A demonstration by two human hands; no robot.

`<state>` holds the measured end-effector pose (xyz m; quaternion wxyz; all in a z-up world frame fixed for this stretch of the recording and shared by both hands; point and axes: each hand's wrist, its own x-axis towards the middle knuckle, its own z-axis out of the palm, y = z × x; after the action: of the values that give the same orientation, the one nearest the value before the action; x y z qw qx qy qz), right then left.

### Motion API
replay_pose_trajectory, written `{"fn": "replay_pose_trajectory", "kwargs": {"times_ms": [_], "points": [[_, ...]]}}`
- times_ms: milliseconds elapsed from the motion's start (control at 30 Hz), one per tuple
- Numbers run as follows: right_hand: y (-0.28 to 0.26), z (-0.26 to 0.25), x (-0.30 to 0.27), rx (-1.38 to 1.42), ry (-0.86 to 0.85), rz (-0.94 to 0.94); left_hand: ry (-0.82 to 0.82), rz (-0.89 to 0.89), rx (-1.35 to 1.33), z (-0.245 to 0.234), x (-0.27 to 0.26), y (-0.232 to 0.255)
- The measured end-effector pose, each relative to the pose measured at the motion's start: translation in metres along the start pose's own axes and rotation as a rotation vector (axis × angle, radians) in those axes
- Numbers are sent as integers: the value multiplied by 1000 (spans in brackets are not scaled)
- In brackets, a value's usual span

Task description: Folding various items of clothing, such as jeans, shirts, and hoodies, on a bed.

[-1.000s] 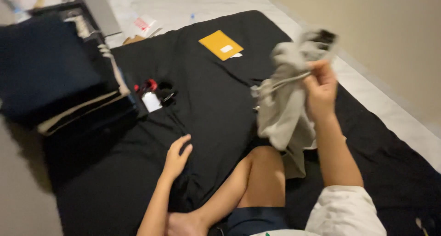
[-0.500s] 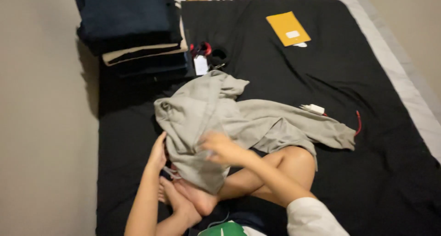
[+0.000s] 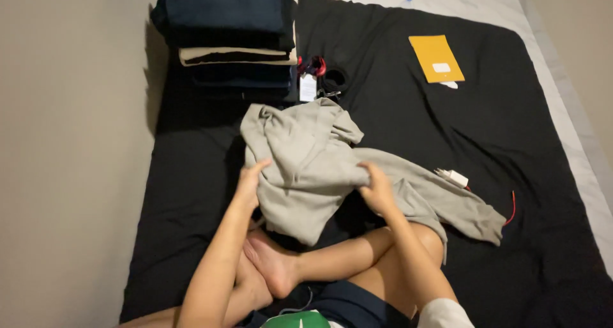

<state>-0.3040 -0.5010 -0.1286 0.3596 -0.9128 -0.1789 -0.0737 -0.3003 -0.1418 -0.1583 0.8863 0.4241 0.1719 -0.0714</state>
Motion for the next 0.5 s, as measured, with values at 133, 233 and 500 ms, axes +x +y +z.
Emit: {"fn": "replay_pose_trajectory", "kwargs": {"times_ms": [133, 233, 500], "points": [[-70, -77, 25, 6, 252, -69, 18, 89, -284, 33, -2, 66], [-98, -125, 36, -23, 394, -94, 54, 570, -204, 59, -28, 135], [-79, -183, 19, -90, 612, -222, 196, 1472, 490, 77, -98, 265]]}}
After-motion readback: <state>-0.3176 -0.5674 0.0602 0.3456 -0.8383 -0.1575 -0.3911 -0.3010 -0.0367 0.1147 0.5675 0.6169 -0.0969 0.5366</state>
